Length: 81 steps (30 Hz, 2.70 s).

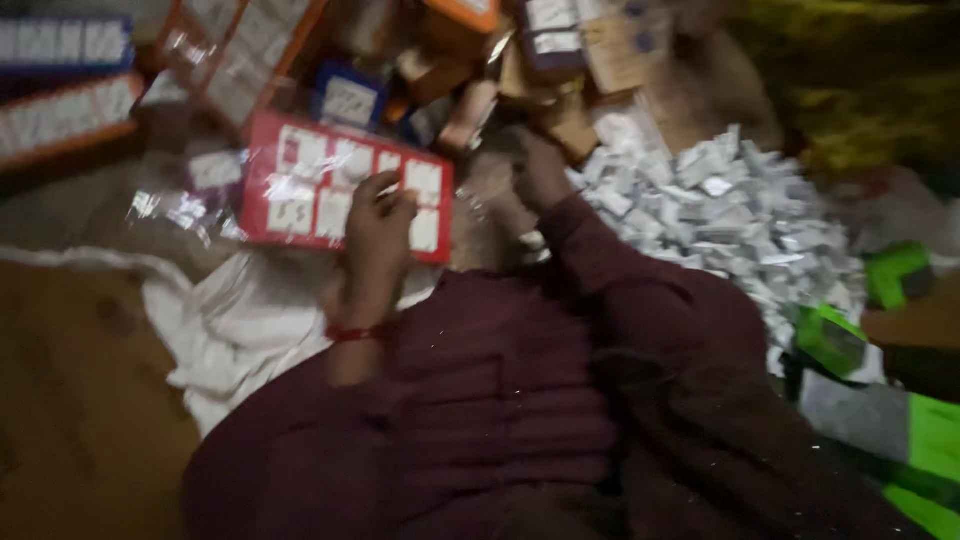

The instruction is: The person sits on the floor and repeatedly picks up small white plastic switches, places them into clear plastic bags, and sets the filled bags aside. The workspace is cluttered with packaged electrical components and cardboard boxes.

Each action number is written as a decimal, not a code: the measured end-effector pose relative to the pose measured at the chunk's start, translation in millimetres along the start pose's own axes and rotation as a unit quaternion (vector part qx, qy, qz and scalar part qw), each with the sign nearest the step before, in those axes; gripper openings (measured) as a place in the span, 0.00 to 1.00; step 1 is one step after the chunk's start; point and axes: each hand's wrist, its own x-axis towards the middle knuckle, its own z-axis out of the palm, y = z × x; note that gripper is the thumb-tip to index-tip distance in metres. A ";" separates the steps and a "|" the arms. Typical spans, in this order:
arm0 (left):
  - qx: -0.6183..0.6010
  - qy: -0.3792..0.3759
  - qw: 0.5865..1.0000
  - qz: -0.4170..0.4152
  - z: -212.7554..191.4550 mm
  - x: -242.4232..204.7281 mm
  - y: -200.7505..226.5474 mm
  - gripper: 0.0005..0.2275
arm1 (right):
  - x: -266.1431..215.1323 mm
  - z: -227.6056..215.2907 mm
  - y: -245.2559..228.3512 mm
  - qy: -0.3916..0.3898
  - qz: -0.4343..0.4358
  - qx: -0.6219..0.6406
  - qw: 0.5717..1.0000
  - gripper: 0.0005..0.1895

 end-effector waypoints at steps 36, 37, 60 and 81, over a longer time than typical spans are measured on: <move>0.149 -0.056 0.983 -0.088 -42.6 -0.8 -24.1 0.18 | -256.5 -414.7 -42.8 0.321 0.312 -0.293 0.845 0.21; 0.038 -0.044 0.996 -0.064 -40.0 -5.6 -25.1 0.20 | -248.1 -404.7 -48.3 0.325 0.276 -0.300 0.853 0.21; 0.047 -0.020 0.998 0.032 12.5 -23.1 58.5 0.16 | -45.7 -44.8 26.2 -0.233 0.020 -0.278 0.932 0.21; 0.075 0.042 0.996 0.025 11.8 -19.9 41.7 0.19 | -22.1 -105.7 74.8 -0.118 0.313 -0.349 0.875 0.17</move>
